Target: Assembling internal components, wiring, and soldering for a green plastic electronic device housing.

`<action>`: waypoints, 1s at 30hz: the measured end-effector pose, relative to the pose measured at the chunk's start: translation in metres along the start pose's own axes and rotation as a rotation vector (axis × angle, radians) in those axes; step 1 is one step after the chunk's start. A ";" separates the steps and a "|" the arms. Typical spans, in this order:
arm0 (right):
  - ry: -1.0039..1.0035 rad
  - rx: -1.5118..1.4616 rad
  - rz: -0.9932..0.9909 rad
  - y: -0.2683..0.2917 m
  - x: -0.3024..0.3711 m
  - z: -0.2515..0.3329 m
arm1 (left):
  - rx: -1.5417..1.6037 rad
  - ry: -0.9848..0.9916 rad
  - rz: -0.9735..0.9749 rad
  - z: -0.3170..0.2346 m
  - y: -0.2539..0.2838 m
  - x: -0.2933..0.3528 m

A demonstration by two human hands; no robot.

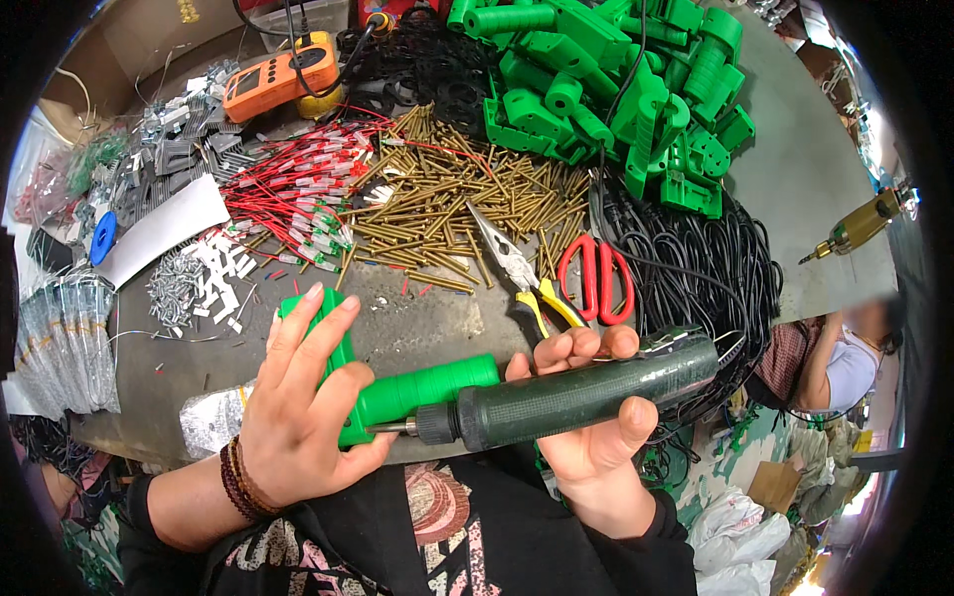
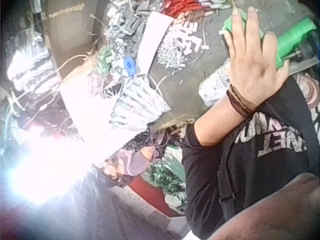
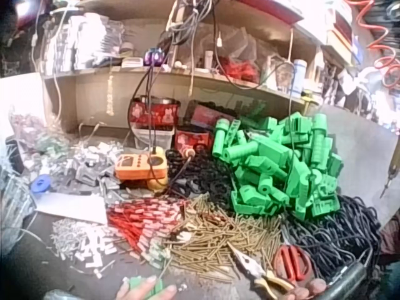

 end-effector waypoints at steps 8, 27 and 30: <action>0.003 -0.061 -0.051 -0.001 0.004 -0.004 | -0.003 -0.005 -0.021 0.000 -0.001 0.001; 0.025 -0.047 0.061 -0.004 0.000 -0.004 | 0.039 -0.005 -0.051 0.002 0.000 0.003; 0.044 -0.034 0.122 -0.005 0.000 -0.004 | 0.059 0.013 -0.063 0.004 0.000 0.002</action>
Point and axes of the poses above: each hand's wrist, its own x-axis away from the middle knuckle, its own y-axis out of the back of the hand, z = x × y, the point moved 8 cm from there along -x, towards the middle knuckle, and after that the axes turned 3 degrees about -z, right-handed, at the moved point
